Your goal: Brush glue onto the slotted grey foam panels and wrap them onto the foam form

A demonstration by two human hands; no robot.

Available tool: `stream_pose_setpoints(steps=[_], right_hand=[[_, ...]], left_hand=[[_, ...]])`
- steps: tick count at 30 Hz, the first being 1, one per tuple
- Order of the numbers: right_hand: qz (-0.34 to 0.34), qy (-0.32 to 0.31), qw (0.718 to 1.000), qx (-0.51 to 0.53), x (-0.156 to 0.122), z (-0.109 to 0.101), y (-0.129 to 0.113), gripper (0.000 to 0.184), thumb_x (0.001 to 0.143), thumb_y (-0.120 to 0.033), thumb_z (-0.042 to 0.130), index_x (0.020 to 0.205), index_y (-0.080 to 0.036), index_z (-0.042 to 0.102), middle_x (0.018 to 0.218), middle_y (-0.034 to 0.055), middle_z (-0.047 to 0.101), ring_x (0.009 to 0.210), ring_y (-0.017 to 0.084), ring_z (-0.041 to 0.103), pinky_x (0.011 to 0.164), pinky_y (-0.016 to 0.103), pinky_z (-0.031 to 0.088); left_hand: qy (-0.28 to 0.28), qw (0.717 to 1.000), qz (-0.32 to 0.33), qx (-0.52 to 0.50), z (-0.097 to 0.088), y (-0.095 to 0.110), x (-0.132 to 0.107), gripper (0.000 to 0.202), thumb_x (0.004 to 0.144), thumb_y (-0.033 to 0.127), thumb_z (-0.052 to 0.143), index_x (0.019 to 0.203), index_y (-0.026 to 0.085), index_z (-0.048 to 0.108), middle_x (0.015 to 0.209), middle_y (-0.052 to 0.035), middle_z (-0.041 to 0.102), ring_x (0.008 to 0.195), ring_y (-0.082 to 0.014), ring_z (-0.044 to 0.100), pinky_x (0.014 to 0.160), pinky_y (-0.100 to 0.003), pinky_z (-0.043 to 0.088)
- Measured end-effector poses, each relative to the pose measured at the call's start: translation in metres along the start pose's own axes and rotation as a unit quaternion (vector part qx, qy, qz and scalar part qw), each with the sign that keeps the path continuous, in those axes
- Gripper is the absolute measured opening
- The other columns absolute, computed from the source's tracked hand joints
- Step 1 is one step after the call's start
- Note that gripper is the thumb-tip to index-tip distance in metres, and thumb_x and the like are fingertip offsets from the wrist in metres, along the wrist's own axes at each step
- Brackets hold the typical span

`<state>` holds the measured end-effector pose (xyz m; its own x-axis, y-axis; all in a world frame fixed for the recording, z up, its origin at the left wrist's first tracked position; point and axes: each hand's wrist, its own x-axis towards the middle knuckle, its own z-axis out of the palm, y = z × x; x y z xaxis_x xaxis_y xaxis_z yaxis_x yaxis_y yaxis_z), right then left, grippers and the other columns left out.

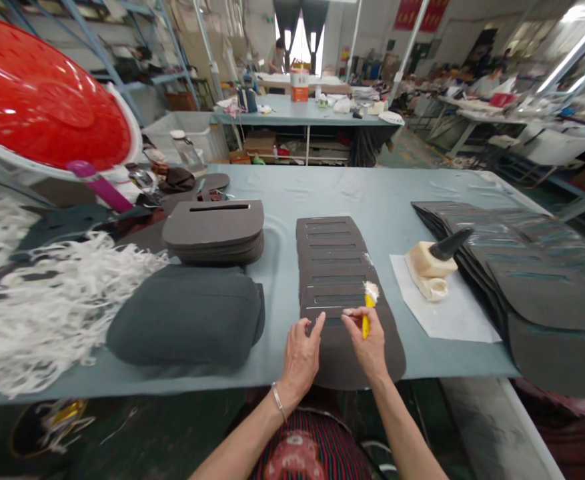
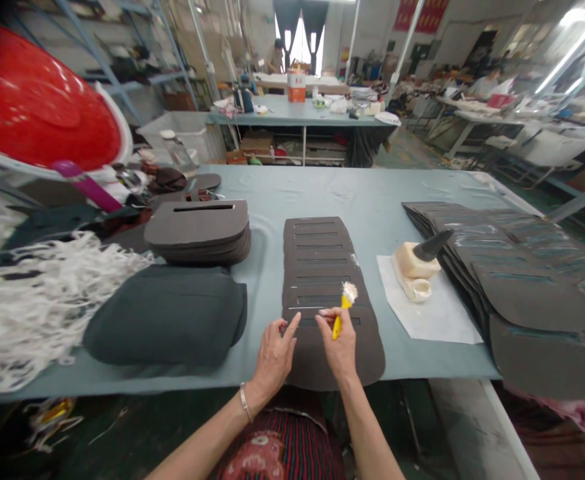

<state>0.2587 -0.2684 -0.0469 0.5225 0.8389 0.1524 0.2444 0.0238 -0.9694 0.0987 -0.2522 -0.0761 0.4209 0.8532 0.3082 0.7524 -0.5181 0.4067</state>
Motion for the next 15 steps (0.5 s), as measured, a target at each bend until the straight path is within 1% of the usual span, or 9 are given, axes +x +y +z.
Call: stream_pose_setpoints(steps=[2, 3, 5, 7, 10, 12, 15], right_hand=[[0.025, -0.026, 0.998, 0.057, -0.006, 0.02, -0.013, 0.03, 0.074, -0.04, 0.066, 0.09, -0.022, 0.048, 0.091, 0.0015, 0.06, 0.076, 0.013, 0.057, 0.073, 0.026, 0.047], [0.031, -0.04, 0.997, 0.065, -0.008, 0.027, -0.016, 0.031, 0.073, -0.039, 0.068, 0.089, -0.022, 0.047, 0.09, 0.0009, 0.06, 0.075, 0.013, 0.057, 0.073, 0.026, 0.047], [0.033, -0.061, 0.996, 0.065, -0.011, 0.033, -0.017, 0.03, 0.072, -0.038, 0.068, 0.084, -0.021, 0.047, 0.084, -0.0005, 0.059, 0.074, 0.013, 0.057, 0.073, 0.026, 0.046], [0.033, -0.065, 0.996, 0.053, -0.015, 0.033, -0.012, 0.027, 0.074, -0.039, 0.065, 0.08, -0.021, 0.046, 0.077, -0.0019, 0.057, 0.07, 0.012, 0.056, 0.07, 0.025, 0.046], [0.032, -0.055, 0.998, -0.003, -0.022, 0.026, -0.001, 0.023, 0.079, -0.041, 0.058, 0.079, -0.021, 0.046, 0.069, -0.004, 0.051, 0.057, 0.01, 0.049, 0.057, 0.021, 0.042], [0.011, -0.045, 0.996, -0.074, -0.027, 0.02, 0.008, 0.021, 0.082, -0.041, 0.053, 0.078, -0.021, 0.046, 0.066, -0.0044, 0.049, 0.054, 0.01, 0.046, 0.055, 0.021, 0.039], [-0.03, -0.021, 0.982, -0.187, -0.038, 0.01, 0.02, 0.022, 0.084, -0.042, 0.049, 0.079, -0.021, 0.046, 0.068, -0.0024, 0.051, 0.059, 0.011, 0.049, 0.06, 0.022, 0.04]], left_hand=[[0.007, 1.0, 0.027, 0.014, 0.002, 0.002, -0.003, 0.06, 0.086, 0.006, 0.04, 0.14, 0.03, 0.032, 0.115, -0.0097, 0.043, 0.102, -0.0197, 0.046, 0.087, -0.036, 0.046], [0.01, 0.999, 0.039, 0.019, 0.002, 0.001, -0.004, 0.058, 0.085, 0.005, 0.04, 0.138, 0.03, 0.035, 0.115, -0.01, 0.043, 0.103, -0.0202, 0.046, 0.086, -0.036, 0.046], [0.009, 0.998, 0.056, 0.03, 0.001, -0.002, -0.008, 0.057, 0.085, 0.005, 0.039, 0.137, 0.03, 0.038, 0.115, -0.01, 0.043, 0.104, -0.0207, 0.045, 0.085, -0.036, 0.046], [0.003, 0.997, 0.064, 0.042, -0.001, -0.006, -0.011, 0.058, 0.086, 0.005, 0.039, 0.137, 0.033, 0.036, 0.116, -0.0094, 0.043, 0.103, -0.0209, 0.046, 0.084, -0.036, 0.046], [-0.023, 0.995, 0.091, 0.039, -0.007, -0.009, -0.017, 0.064, 0.085, 0.005, 0.039, 0.14, 0.037, 0.03, 0.117, -0.0082, 0.044, 0.104, -0.0213, 0.046, 0.084, -0.037, 0.046], [-0.044, 0.992, 0.114, 0.018, -0.011, -0.008, -0.019, 0.066, 0.084, 0.003, 0.04, 0.14, 0.037, 0.03, 0.12, -0.008, 0.044, 0.107, -0.0217, 0.045, 0.087, -0.038, 0.045], [-0.066, 0.988, 0.138, -0.032, -0.017, -0.005, -0.02, 0.057, 0.084, 0.004, 0.04, 0.135, 0.03, 0.039, 0.12, -0.008, 0.046, 0.109, -0.0209, 0.044, 0.09, -0.038, 0.042]])
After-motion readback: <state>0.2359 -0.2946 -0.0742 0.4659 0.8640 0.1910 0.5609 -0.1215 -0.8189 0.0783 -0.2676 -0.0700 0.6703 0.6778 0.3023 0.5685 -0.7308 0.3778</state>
